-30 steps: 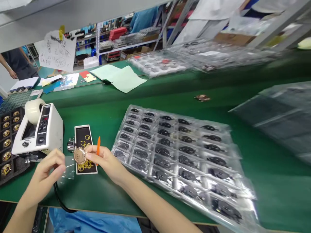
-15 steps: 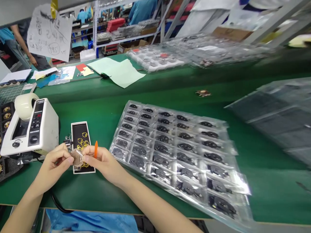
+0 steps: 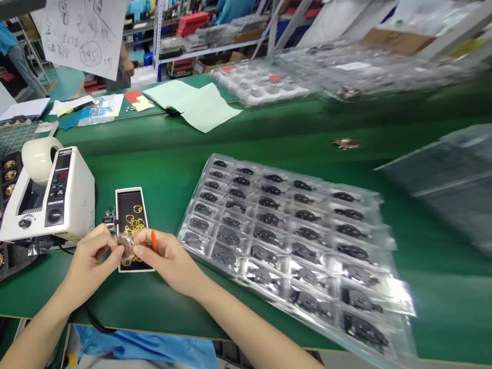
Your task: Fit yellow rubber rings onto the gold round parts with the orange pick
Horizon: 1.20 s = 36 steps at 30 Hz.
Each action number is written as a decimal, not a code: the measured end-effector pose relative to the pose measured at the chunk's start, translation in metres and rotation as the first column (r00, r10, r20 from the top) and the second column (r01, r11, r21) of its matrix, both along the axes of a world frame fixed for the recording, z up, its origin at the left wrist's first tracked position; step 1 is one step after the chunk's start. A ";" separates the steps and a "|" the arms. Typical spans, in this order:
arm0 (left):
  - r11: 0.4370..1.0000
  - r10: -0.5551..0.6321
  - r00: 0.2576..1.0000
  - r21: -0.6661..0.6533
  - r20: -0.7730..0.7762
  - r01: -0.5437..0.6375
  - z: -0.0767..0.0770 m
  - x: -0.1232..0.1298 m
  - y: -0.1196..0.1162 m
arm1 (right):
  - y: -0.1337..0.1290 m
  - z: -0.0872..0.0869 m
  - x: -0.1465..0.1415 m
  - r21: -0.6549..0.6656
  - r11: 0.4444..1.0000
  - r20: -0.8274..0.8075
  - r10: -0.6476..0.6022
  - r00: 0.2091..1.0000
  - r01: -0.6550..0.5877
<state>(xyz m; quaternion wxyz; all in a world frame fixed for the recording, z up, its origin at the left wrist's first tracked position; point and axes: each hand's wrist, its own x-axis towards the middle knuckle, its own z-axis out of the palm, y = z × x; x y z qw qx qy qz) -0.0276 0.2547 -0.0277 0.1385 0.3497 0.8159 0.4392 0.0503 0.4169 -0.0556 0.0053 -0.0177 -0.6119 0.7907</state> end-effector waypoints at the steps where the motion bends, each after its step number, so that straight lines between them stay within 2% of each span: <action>1: 0.999 0.029 0.999 -0.023 -0.035 -0.030 -0.001 -0.001 0.000 | 0.000 0.000 0.000 0.018 1.000 0.002 -0.016 1.000 0.016; 4: 0.993 0.115 0.986 -0.021 -0.119 -0.118 -0.003 -0.005 0.000 | 0.002 -0.001 -0.001 0.051 0.997 0.005 -0.051 0.999 0.051; 6: 0.984 0.162 0.976 0.091 -0.145 -0.150 -0.004 -0.009 -0.001 | 0.003 -0.001 -0.002 0.041 0.998 0.003 -0.054 0.999 0.054; 8: 0.962 0.157 0.971 0.249 -0.183 -0.109 -0.005 -0.010 -0.001 | 0.003 0.000 -0.002 0.019 0.998 0.004 -0.052 0.999 0.052; 10: 0.939 0.085 0.964 0.343 -0.250 0.006 -0.005 -0.010 -0.001 | 0.001 0.001 -0.002 -0.002 0.999 0.010 -0.034 0.999 0.034; 11: 0.936 0.034 0.961 0.347 -0.274 0.066 -0.006 -0.010 0.000 | 0.001 0.001 -0.001 -0.017 1.000 0.013 -0.019 1.000 0.019; 15: 0.936 -0.166 0.962 0.273 -0.219 0.223 -0.009 -0.009 0.002 | -0.003 -0.001 0.002 -0.125 0.991 0.056 0.043 0.998 -0.035; 19: 0.875 -0.326 0.922 0.303 -0.209 0.378 -0.015 -0.008 0.005 | -0.011 -0.006 0.007 -0.268 0.959 0.110 0.132 0.985 -0.098; 21: 0.854 -0.376 0.893 0.282 -0.247 0.437 -0.016 -0.005 0.004 | -0.017 -0.007 0.010 -0.350 0.924 0.105 0.200 0.974 -0.152; 23: 0.858 -0.382 0.873 0.236 -0.302 0.457 -0.013 0.002 0.000 | -0.021 -0.005 0.015 -0.399 0.900 0.098 0.234 0.967 -0.177; 25: 0.889 -0.348 0.856 0.155 -0.382 0.431 -0.006 0.009 -0.012 | -0.018 0.002 0.017 -0.380 0.910 0.096 0.214 0.972 -0.163; 27: 0.933 -0.261 0.827 0.089 -0.498 0.348 0.002 0.012 -0.034 | -0.005 0.010 0.014 -0.266 0.953 0.087 0.169 0.982 -0.141; 28: 0.957 -0.166 0.804 0.104 -0.571 0.272 0.007 0.010 -0.048 | 0.006 0.014 0.008 -0.171 0.977 0.074 0.142 0.987 -0.127; 29: 0.973 -0.019 0.776 0.166 -0.631 0.159 0.011 0.003 -0.065 | 0.018 0.017 0.000 -0.044 0.993 0.058 0.115 0.992 -0.112; 30: 0.958 0.197 0.726 0.288 -0.659 0.002 0.016 -0.008 -0.083 | 0.031 0.019 -0.011 0.112 0.991 0.035 0.075 0.997 -0.078; 31: 0.896 0.418 0.639 0.411 -0.646 -0.169 0.020 -0.024 -0.100 | 0.045 0.020 -0.024 0.293 0.953 0.021 0.071 0.997 -0.074; 32: 0.798 0.599 0.538 0.494 -0.592 -0.344 0.024 -0.045 -0.118 | 0.059 0.021 -0.039 0.472 0.879 0.009 0.071 0.997 -0.067; 33: 0.713 0.698 0.460 0.480 -0.548 -0.511 0.027 -0.069 -0.133 | 0.071 0.021 -0.055 0.653 0.754 0.026 0.079 0.997 -0.077; 34: 0.651 0.735 0.414 0.388 -0.537 -0.652 0.029 -0.096 -0.145 | 0.082 0.020 -0.071 0.823 0.561 0.078 0.049 0.996 -0.092; 35: 0.619 0.714 0.428 0.213 -0.554 -0.756 0.030 -0.123 -0.155 | 0.090 0.020 -0.086 0.937 0.331 0.128 -0.034 0.991 -0.110; 36: 0.617 0.694 0.464 0.122 -0.550 -0.777 0.029 -0.148 -0.161 | 0.097 0.019 -0.100 0.965 0.246 0.122 -0.111 0.986 -0.092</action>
